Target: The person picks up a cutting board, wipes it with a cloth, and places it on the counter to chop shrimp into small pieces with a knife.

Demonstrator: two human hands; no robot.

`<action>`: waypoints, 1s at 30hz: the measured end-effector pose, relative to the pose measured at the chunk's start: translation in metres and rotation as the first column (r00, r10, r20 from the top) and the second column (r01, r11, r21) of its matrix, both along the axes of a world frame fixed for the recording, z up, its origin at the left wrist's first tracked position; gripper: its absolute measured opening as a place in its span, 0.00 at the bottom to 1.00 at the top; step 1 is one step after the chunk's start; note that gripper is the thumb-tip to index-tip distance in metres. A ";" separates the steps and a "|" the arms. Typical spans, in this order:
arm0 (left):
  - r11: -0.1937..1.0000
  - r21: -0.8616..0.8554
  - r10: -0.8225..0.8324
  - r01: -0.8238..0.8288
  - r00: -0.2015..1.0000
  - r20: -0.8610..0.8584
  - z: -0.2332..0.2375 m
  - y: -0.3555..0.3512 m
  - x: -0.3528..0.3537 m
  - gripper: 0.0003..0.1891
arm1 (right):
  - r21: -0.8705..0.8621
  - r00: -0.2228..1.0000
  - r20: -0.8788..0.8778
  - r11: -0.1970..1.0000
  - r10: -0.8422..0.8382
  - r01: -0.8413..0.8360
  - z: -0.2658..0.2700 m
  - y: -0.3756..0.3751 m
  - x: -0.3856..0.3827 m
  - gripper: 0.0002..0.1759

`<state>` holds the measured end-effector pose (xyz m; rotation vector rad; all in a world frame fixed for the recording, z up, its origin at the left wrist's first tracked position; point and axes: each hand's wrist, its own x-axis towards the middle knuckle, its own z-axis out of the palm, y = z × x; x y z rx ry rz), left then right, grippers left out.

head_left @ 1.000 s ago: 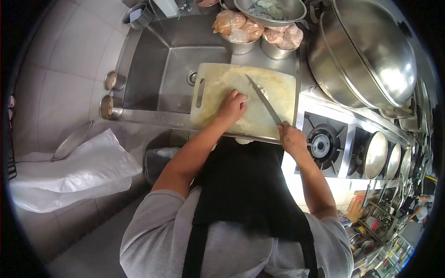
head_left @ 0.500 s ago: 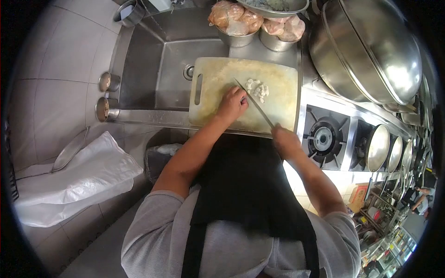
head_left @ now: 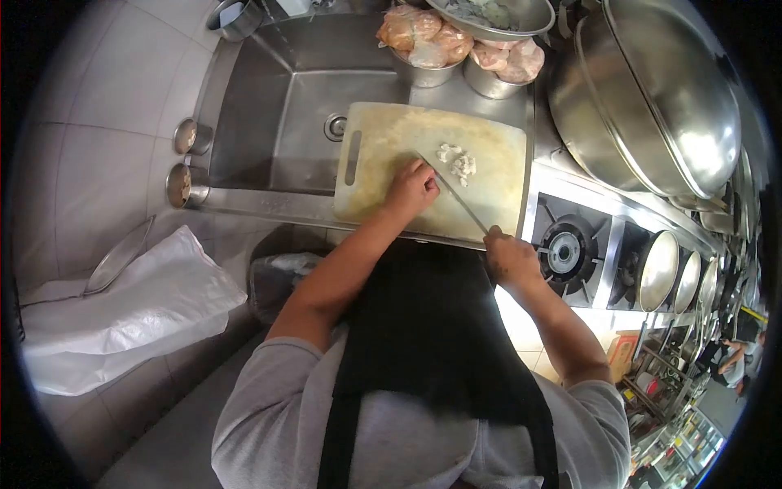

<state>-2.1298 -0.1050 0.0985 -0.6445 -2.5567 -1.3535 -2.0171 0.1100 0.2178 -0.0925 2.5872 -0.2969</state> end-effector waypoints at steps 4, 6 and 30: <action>0.998 -0.051 0.023 -0.027 0.997 -0.072 0.000 0.002 0.004 0.08 | -0.079 0.998 -0.058 0.997 -0.007 0.002 -0.050 -0.018 -0.023 0.16; 0.999 -0.034 0.031 -0.035 0.993 -0.112 -0.001 -0.001 0.009 0.09 | -0.110 0.996 -0.081 0.994 -0.028 0.019 -0.038 -0.021 -0.039 0.16; 0.999 -0.015 0.043 -0.043 0.999 0.000 0.012 -0.002 0.013 0.08 | -0.251 0.973 -0.054 0.946 -0.225 0.204 -0.013 0.018 -0.036 0.19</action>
